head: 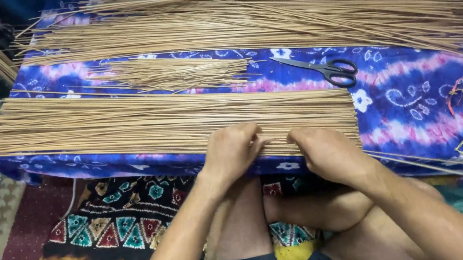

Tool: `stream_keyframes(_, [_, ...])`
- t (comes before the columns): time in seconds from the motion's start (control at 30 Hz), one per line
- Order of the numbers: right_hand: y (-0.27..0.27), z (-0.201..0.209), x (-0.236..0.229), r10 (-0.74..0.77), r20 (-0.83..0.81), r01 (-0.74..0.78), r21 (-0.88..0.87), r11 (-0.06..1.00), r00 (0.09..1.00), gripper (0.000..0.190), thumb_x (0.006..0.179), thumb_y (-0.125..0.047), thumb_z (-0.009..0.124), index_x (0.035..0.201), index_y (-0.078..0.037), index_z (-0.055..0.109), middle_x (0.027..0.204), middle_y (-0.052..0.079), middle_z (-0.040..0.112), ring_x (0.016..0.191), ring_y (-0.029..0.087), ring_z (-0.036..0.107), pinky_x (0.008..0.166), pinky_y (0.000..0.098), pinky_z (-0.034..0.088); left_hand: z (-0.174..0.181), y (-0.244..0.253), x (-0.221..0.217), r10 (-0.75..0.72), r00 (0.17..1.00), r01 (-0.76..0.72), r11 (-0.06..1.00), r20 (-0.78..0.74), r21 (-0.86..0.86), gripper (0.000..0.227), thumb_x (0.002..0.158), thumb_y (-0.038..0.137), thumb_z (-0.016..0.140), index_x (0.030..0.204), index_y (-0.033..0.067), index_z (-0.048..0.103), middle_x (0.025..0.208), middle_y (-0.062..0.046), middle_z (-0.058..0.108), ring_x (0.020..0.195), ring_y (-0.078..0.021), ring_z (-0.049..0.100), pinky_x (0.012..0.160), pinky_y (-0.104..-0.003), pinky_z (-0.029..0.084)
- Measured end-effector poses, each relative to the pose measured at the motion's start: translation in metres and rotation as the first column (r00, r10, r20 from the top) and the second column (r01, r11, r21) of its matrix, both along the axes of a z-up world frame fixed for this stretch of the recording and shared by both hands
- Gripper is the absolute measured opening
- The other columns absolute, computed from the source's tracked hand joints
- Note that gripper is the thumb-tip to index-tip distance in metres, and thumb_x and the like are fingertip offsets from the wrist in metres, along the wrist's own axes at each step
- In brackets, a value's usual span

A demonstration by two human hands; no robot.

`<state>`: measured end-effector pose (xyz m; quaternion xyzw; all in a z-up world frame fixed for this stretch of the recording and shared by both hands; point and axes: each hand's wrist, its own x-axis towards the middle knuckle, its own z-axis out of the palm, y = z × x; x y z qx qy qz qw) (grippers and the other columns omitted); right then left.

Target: A person is meticulously aligning long thin wooden sticks on a table to create a neat bundle, occasionally using scissors to trim or cut string.

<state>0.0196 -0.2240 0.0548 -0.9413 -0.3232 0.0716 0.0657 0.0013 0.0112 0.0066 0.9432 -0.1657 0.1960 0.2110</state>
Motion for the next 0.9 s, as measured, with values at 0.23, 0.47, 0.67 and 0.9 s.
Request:
stream_keyframes(0.23, [-0.005, 0.043, 0.014, -0.044, -0.274, 0.055, 0.033, 0.998, 0.961, 0.015, 0.093, -0.01, 0.05, 0.099, -0.011, 0.064, 0.073, 0.014, 0.075, 0.077, 0.04, 0.075, 0.069, 0.0488, 0.058, -0.005, 0.077, 0.005, 0.076, 0.981, -0.091, 0.993, 0.18, 0.078, 0.011, 0.09, 0.024, 0.077, 0.1, 0.0222, 0.073, 0.084, 0.003, 0.073, 0.092, -0.0219, 0.074, 0.092, -0.038, 0.052])
stream_keyframes(0.47, [0.018, 0.045, 0.027, -0.054, -0.642, 0.241, 0.207, 0.948, 0.764, 0.033, 0.095, 0.0, 0.046, 0.119, 0.001, 0.07, 0.063, 0.013, 0.07, 0.048, 0.023, 0.07, 0.048, 0.0341, 0.061, -0.034, 0.048, -0.015, 0.329, 0.919, -0.221, 0.886, 0.216, -0.408, 0.013, 0.094, 0.022, 0.076, 0.106, 0.0183, 0.074, 0.081, 0.001, 0.07, 0.077, -0.0219, 0.067, 0.069, -0.035, 0.053])
stream_keyframes(0.67, [0.028, 0.026, 0.031, 0.055, -0.842, 0.383, 0.301, 0.873, 0.536, 0.027, 0.099, 0.0, 0.047, 0.114, 0.007, 0.069, 0.066, 0.018, 0.067, 0.053, 0.028, 0.073, 0.051, 0.0395, 0.064, -0.026, 0.032, -0.007, -0.048, 0.967, -0.252, -0.074, -0.249, -0.965, 0.042, 0.103, 0.022, 0.06, 0.136, -0.003, 0.054, 0.121, -0.023, 0.072, 0.098, -0.0294, 0.076, 0.076, -0.033, 0.065])
stream_keyframes(0.9, [0.02, -0.009, 0.033, 0.159, -0.926, 0.492, 0.321, 0.809, 0.342, 0.023, 0.098, 0.0, 0.049, 0.114, 0.007, 0.065, 0.069, 0.021, 0.067, 0.055, 0.034, 0.075, 0.054, 0.0469, 0.067, -0.03, 0.032, 0.012, -0.017, 0.989, -0.14, -0.458, -0.149, -0.878, 0.033, 0.1, 0.008, 0.066, 0.13, -0.0008, 0.057, 0.122, -0.021, 0.072, 0.104, -0.0357, 0.075, 0.085, -0.044, 0.067])
